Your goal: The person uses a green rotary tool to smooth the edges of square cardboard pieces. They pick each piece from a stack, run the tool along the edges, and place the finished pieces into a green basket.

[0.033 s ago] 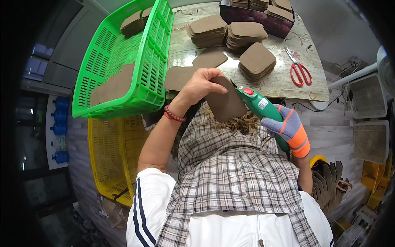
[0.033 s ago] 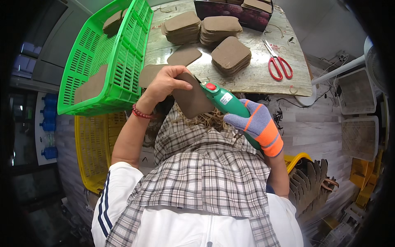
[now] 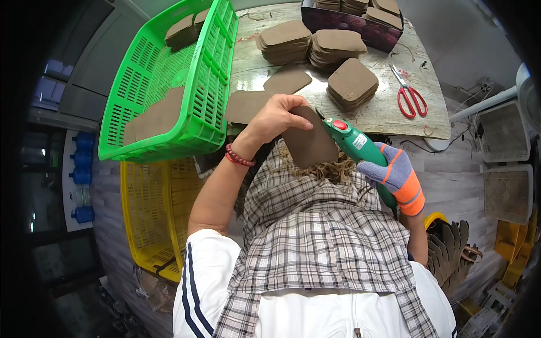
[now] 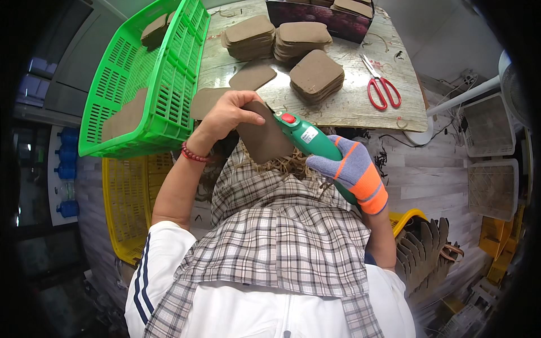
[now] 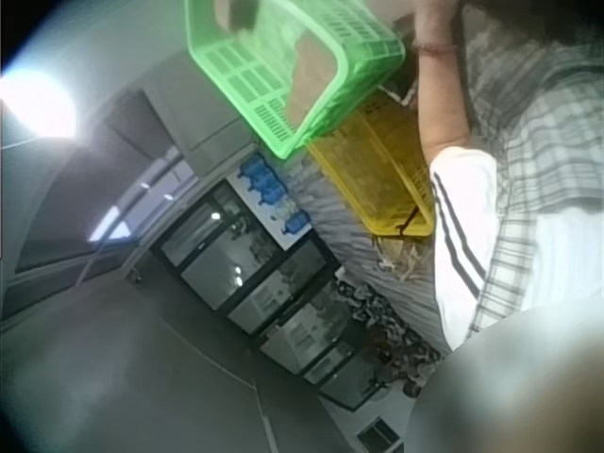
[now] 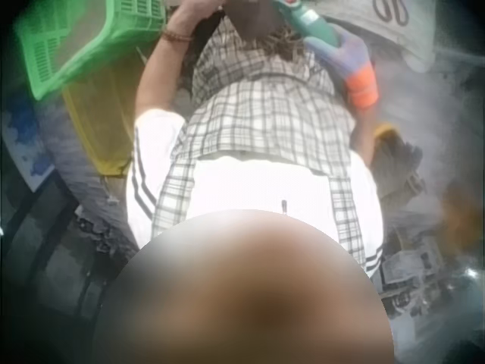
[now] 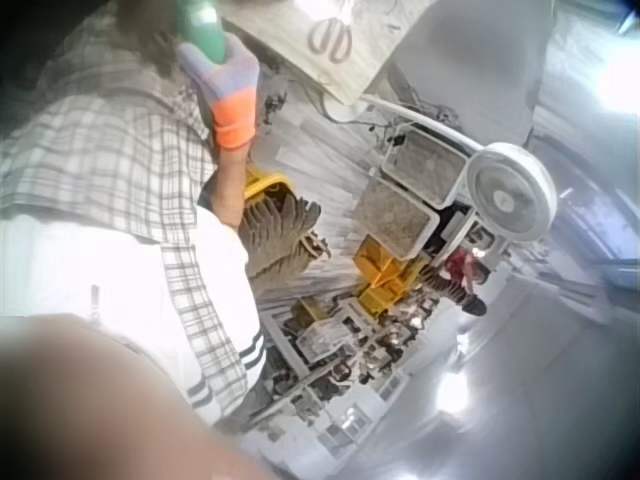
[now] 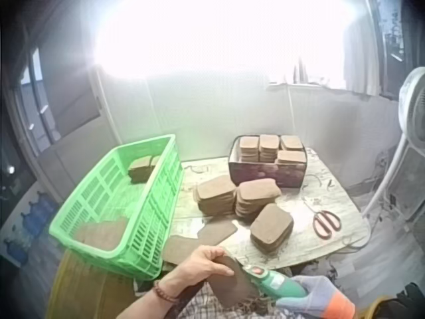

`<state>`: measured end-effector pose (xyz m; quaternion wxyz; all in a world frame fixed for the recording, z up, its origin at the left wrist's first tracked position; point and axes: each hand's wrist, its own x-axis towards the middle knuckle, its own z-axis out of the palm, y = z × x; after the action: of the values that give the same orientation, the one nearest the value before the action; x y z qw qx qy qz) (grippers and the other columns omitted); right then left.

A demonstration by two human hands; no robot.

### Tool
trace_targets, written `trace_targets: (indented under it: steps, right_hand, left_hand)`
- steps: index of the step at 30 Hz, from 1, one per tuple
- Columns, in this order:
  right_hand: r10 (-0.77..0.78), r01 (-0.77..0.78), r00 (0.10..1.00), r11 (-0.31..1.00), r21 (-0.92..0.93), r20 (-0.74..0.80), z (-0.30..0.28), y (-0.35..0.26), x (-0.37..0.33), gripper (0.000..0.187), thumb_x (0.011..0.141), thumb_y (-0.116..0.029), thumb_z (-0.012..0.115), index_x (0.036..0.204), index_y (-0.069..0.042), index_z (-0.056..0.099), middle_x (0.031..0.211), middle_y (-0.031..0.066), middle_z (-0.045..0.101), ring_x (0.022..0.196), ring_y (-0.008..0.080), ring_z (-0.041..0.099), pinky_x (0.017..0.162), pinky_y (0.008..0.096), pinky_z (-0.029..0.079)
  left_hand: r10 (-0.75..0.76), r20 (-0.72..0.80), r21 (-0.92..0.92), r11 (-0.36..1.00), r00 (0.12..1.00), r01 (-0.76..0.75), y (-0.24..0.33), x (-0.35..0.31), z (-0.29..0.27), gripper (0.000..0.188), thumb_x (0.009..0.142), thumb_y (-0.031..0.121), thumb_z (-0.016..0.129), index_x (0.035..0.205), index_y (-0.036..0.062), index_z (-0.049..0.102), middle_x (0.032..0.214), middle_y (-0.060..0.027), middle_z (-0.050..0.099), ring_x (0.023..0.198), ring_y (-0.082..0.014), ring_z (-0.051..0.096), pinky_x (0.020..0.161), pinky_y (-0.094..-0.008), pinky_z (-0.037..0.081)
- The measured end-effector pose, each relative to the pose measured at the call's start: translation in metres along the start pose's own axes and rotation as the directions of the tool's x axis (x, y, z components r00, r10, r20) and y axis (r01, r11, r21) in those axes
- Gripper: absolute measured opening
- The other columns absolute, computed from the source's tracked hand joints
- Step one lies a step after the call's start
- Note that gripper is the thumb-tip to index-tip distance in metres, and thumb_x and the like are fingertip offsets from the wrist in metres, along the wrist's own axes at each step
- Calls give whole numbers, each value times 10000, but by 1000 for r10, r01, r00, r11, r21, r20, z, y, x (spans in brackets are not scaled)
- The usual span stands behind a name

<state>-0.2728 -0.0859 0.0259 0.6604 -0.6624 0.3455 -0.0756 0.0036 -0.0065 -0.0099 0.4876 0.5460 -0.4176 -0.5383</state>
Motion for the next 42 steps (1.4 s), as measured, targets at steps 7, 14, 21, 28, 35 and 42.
trace_targets:
  steps: [7,14,21,28,35,42]
  right_hand:
    - [-65,65,998,998,7,1,11,4,6,376,760,-198,761,1039,2,608,759,-12,610,649,35,531,573,186,436]
    - [-42,45,997,998,38,-65,3,15,5,369,759,-190,752,1030,10,601,709,0,600,577,45,521,527,202,426]
    - [-18,24,992,999,42,-124,-3,27,6,404,759,-208,756,1056,13,596,704,3,602,562,43,518,506,197,420]
    - [-55,57,987,998,12,-151,-6,31,5,429,752,-216,768,1070,17,598,736,6,615,600,42,531,523,203,432]
    - [-25,31,984,999,35,-176,-13,33,4,436,747,-219,769,1071,18,601,778,22,639,625,50,557,555,206,456]
    - [-54,67,973,996,53,-224,-14,30,6,387,766,-202,744,1052,14,598,738,24,623,584,59,542,522,212,440]
  left_hand:
    - [-76,105,-142,986,992,91,-8,-9,27,358,687,-95,701,1008,18,592,924,-32,638,855,-92,602,762,-218,492]
    - [204,-631,47,973,749,-225,-23,-36,-78,408,783,-86,589,1176,-2,518,1013,-84,623,903,-144,600,816,-272,495]
    - [650,-374,917,151,662,369,-44,5,-78,515,735,77,572,1238,-2,497,1296,-192,459,1238,-357,358,1042,-504,270]
    - [9,-498,853,-174,867,492,-25,95,-63,389,778,207,593,1139,64,615,1140,-109,615,1167,-281,473,987,-505,312]
    - [94,-554,832,85,827,548,-30,108,-59,415,625,238,783,999,103,666,1088,-120,616,1143,-295,472,918,-441,362]
    - [296,-432,372,919,852,-131,-31,83,-67,241,635,-32,733,830,38,609,935,-87,655,820,-239,625,734,-385,508]
